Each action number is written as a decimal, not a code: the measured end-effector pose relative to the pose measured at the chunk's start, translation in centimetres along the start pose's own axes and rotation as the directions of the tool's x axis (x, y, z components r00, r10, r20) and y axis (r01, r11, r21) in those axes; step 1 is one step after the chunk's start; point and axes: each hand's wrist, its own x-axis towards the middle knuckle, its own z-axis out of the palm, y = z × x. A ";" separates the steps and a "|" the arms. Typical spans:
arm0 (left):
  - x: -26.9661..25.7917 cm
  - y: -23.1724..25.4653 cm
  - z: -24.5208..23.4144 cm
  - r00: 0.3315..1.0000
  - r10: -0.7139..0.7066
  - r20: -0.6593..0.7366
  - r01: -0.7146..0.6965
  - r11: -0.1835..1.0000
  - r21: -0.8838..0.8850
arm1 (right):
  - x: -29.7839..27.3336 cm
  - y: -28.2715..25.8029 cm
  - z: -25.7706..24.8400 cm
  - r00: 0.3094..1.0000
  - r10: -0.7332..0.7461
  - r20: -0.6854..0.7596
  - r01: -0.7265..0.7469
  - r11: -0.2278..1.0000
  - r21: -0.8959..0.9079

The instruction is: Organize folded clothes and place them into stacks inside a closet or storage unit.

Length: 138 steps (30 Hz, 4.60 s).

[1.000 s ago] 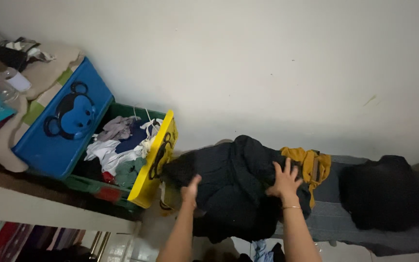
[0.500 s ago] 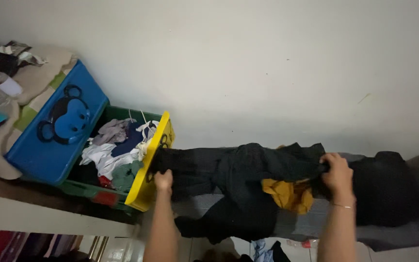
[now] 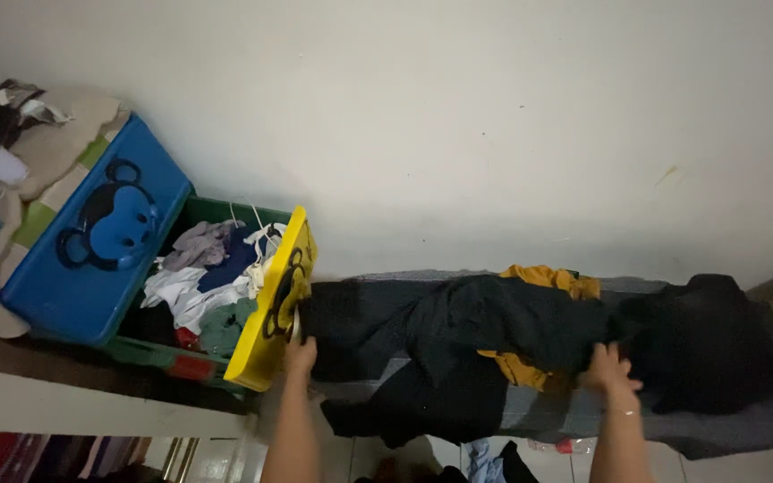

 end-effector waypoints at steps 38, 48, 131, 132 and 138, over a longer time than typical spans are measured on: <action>-2.0 4.7 0.4 0.842 0.425 -0.331 -0.443 0.896 0.024 | 5.8 -12.4 -4.2 0.891 -0.264 -0.369 0.453 0.483 0.749; -8.5 6.8 0.1 0.945 0.198 -0.260 -0.114 0.946 0.304 | -5.6 -8.0 -0.6 0.916 -0.196 -0.349 0.242 0.966 0.093; 3.8 14.3 2.7 0.858 0.399 0.323 -0.497 0.489 0.716 | 7.2 -9.6 -8.5 0.884 -0.416 -0.212 0.409 0.909 -0.077; 4.6 14.2 2.7 0.841 0.469 0.270 -0.499 0.477 0.724 | 6.2 -10.1 -9.3 0.887 -0.364 -0.286 0.373 0.927 -0.023; 2.0 15.5 4.0 0.788 0.568 0.237 -0.525 0.419 0.741 | 1.6 -13.8 -9.1 0.674 -0.374 -0.638 0.581 0.801 0.145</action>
